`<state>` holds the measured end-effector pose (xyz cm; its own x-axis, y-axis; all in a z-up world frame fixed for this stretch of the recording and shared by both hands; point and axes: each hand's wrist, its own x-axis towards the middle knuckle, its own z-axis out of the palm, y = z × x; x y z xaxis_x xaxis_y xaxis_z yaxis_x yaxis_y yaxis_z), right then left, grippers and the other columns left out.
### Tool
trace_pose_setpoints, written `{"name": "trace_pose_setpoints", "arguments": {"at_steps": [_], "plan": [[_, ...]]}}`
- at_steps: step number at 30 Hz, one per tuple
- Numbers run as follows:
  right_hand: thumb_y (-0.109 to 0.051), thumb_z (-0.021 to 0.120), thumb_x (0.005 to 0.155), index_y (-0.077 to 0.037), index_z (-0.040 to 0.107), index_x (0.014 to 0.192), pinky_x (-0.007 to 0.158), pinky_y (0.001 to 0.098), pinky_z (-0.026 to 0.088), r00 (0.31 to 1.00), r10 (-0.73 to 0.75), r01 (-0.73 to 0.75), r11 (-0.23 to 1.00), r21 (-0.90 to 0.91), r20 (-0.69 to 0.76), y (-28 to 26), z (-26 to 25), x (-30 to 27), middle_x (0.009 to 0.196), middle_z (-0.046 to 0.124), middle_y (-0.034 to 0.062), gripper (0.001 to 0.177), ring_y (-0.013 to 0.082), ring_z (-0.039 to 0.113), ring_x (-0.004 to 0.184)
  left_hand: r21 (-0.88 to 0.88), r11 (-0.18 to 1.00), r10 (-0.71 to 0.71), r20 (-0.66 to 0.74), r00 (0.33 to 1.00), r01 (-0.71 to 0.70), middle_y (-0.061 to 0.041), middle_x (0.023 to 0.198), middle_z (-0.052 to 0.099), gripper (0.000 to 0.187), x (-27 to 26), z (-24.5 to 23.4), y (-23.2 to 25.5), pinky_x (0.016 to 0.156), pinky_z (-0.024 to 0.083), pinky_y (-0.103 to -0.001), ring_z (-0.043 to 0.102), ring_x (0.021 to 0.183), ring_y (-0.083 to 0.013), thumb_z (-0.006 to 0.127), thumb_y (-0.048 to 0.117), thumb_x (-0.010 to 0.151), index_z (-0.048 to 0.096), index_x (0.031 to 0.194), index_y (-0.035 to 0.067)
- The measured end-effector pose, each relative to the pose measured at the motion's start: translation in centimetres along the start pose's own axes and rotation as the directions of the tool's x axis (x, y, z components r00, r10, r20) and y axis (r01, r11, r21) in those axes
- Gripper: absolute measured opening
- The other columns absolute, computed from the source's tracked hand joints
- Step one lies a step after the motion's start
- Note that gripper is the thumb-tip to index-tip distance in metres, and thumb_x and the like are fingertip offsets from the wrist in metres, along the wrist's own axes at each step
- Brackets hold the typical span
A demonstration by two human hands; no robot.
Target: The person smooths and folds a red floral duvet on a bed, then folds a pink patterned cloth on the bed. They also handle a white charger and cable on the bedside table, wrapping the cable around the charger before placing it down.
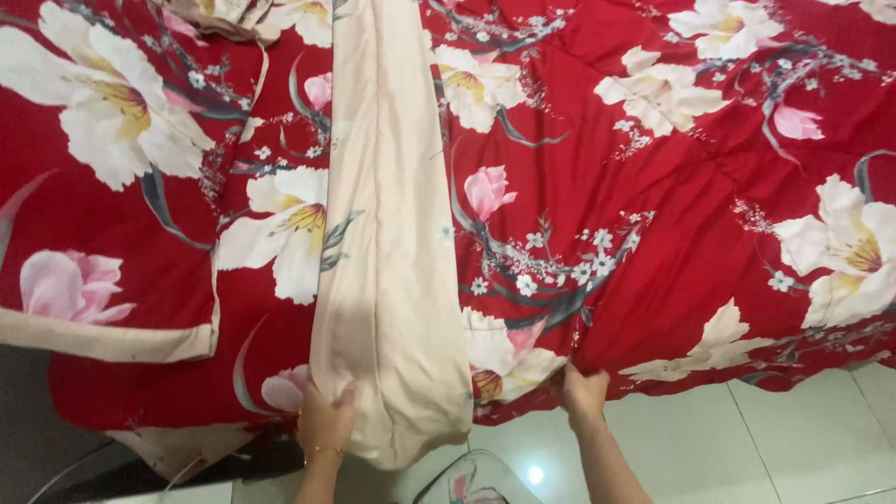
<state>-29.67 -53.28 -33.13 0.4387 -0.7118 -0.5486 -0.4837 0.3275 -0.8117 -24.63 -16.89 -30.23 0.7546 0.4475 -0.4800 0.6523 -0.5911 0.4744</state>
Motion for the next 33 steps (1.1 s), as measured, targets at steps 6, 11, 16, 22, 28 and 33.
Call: {"name": "trace_pose_setpoints", "arguments": {"at_steps": [6,11,16,22,28,33], "plan": [[-0.010,0.065,0.089,-0.006,0.057,0.078,0.057,0.0385,0.044,0.990,-0.115,0.137,0.934,-0.329,0.087,1.8,-2.7,5.9,0.070,0.061,0.0115,0.015,0.0238,0.055,0.063,-0.237,0.950,0.186,-0.090,0.978,-0.203,-0.017,0.094,0.072,0.022,-2.1,-0.7,-1.1,0.078,0.049,-0.045,0.067,0.086,-0.0358,0.045,0.020,0.104,0.061,0.104,0.004],[-0.005,0.057,0.090,-0.004,0.054,0.081,0.051,0.0354,0.044,0.996,-0.084,0.079,0.987,-0.139,-0.036,7.0,-5.5,3.2,0.066,0.056,0.0139,0.009,0.0229,0.050,0.056,-0.126,0.991,0.038,-0.110,0.993,-0.052,-0.017,0.122,0.064,0.043,-3.9,-0.8,-1.2,0.086,0.051,-0.057,0.060,0.112,-0.0407,0.048,0.023,0.098,0.050,0.141,0.017],[-0.005,0.057,0.095,0.001,0.063,0.089,0.070,0.0366,0.056,0.983,0.076,-0.027,0.960,-0.278,0.166,5.9,-3.9,-1.7,0.085,0.067,0.0180,0.010,0.0268,0.063,0.075,0.000,1.000,-0.025,-0.073,0.997,0.025,-0.018,0.134,0.056,0.059,-1.8,2.6,-7.3,0.094,0.053,-0.056,0.059,0.120,-0.0388,0.057,0.028,0.092,0.044,0.147,0.013],[-0.005,0.061,0.092,-0.005,0.063,0.086,0.075,0.0375,0.059,0.936,0.064,0.034,0.963,-0.268,0.347,4.9,-0.5,-6.5,0.085,0.067,0.0116,0.006,0.0216,0.061,0.077,-0.033,0.996,0.081,-0.131,0.988,-0.086,-0.018,0.131,0.060,0.062,-2.9,4.9,-11.4,0.102,0.046,-0.052,0.057,0.124,-0.0383,0.059,0.016,0.085,0.049,0.146,0.020],[-0.007,0.063,0.098,-0.003,0.068,0.094,0.073,0.0367,0.057,0.886,-0.024,0.124,0.975,-0.186,0.463,4.7,2.1,-10.2,0.079,0.073,0.0160,0.007,0.0240,0.066,0.072,-0.198,0.880,0.424,-0.082,0.902,-0.432,-0.004,0.131,0.069,0.052,-5.3,3.1,-10.1,0.098,0.053,-0.042,0.067,0.119,-0.0226,0.055,0.015,0.092,0.058,0.143,0.026],[-0.006,0.063,0.098,0.001,0.066,0.114,0.072,0.0361,0.060,0.825,-0.107,0.160,0.986,-0.047,0.555,6.5,3.6,-12.4,0.085,0.072,0.0203,0.017,0.0269,0.069,0.071,-0.102,0.939,0.340,0.151,0.928,-0.328,-0.004,0.126,0.063,0.053,-9.7,-3.3,-7.6,0.078,0.052,-0.042,0.063,0.103,-0.0245,0.050,0.027,0.101,0.045,0.151,0.043]]}}
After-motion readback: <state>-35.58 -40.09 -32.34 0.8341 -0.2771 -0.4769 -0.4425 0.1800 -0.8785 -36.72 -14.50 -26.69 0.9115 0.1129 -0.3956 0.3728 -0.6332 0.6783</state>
